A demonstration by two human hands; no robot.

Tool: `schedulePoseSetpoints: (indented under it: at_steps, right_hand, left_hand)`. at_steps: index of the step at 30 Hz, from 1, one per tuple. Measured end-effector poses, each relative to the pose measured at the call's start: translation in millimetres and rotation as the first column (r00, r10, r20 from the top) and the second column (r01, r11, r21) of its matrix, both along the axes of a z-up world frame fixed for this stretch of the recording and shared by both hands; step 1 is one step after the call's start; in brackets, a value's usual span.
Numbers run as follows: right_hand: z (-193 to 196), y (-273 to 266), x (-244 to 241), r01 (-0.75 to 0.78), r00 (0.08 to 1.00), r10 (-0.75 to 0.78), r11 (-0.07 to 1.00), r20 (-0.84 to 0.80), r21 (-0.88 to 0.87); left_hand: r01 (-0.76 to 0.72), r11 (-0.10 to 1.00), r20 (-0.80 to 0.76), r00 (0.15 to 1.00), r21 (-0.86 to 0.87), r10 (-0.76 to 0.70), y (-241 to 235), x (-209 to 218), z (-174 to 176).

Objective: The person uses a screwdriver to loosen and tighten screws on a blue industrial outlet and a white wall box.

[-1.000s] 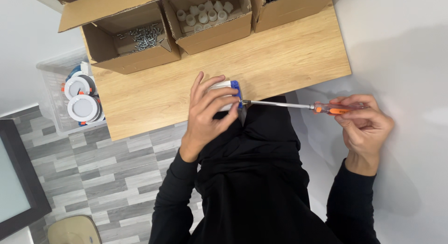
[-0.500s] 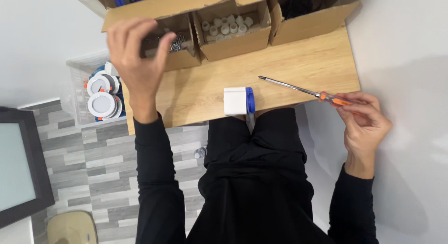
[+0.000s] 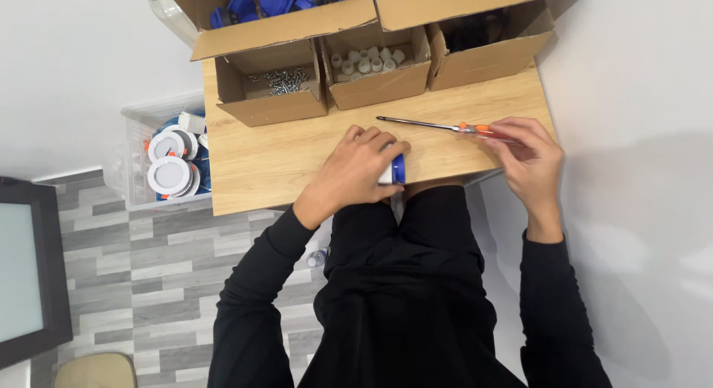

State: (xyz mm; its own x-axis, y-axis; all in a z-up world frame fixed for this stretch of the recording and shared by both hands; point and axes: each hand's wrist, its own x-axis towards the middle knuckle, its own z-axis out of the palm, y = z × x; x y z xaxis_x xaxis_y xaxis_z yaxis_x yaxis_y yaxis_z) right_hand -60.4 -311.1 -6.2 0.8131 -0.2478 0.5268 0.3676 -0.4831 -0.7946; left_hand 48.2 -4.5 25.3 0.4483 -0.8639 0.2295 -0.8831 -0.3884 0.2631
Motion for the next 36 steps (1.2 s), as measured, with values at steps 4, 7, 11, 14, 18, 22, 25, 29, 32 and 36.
schedulePoseSetpoints:
  at_steps: [4,7,11,14,18,22,25,29,32,36]
  right_hand:
    - [-2.8,3.2,11.1,0.025,1.000,-0.024,0.990,0.012,-0.136]
    - [-3.9,4.6,16.9,0.025,1.000,-0.026,0.974,-0.003,-0.224]
    - [-2.7,5.1,16.6,0.011,1.000,-0.017,0.963,-0.019,-0.269]
    - [-2.9,4.2,15.3,0.006,0.999,-0.015,0.958,-0.029,-0.286]
    - [-3.9,4.1,17.7,0.012,1.000,-0.016,0.940,-0.010,-0.342]
    - [5.1,18.3,17.5,0.127,0.992,-0.099,0.864,0.083,-0.487]
    - [34.7,46.3,17.7,0.047,0.989,0.013,0.913,0.145,-0.406]
    - [65.7,78.9,15.4,-0.166,0.959,0.217,0.952,0.181,-0.258]
    - [73.8,89.6,14.4,-0.195,0.944,0.243,0.957,0.224,-0.216]
    - [74.9,93.4,12.5,-0.175,0.943,0.206,0.975,0.260,-0.135]
  left_hand:
    - [-0.004,0.995,-0.126,0.992,-0.102,-0.009,6.9,0.9,27.1]
    - [-0.045,0.974,-0.215,0.977,-0.221,-0.003,13.2,3.7,33.1]
    - [-0.102,0.949,-0.320,0.947,-0.297,0.002,16.3,-4.2,39.2]
    - [-0.125,0.937,-0.335,0.942,-0.325,0.010,13.4,-9.2,34.5]
    - [-0.092,0.906,-0.310,0.950,-0.413,-0.045,13.8,-8.2,29.9]
    - [-0.042,0.888,-0.211,0.975,-0.458,-0.062,12.9,-7.9,31.2]
    - [-0.060,0.870,-0.183,0.982,-0.489,-0.036,11.0,-12.3,33.8]
    - [-0.003,0.799,-0.260,0.946,-0.601,-0.192,5.5,-23.9,47.8]
    - [0.007,0.753,-0.268,0.932,-0.659,-0.243,4.4,-28.0,54.9]
    - [0.015,0.727,-0.245,0.936,-0.687,-0.252,5.3,-32.0,58.0]
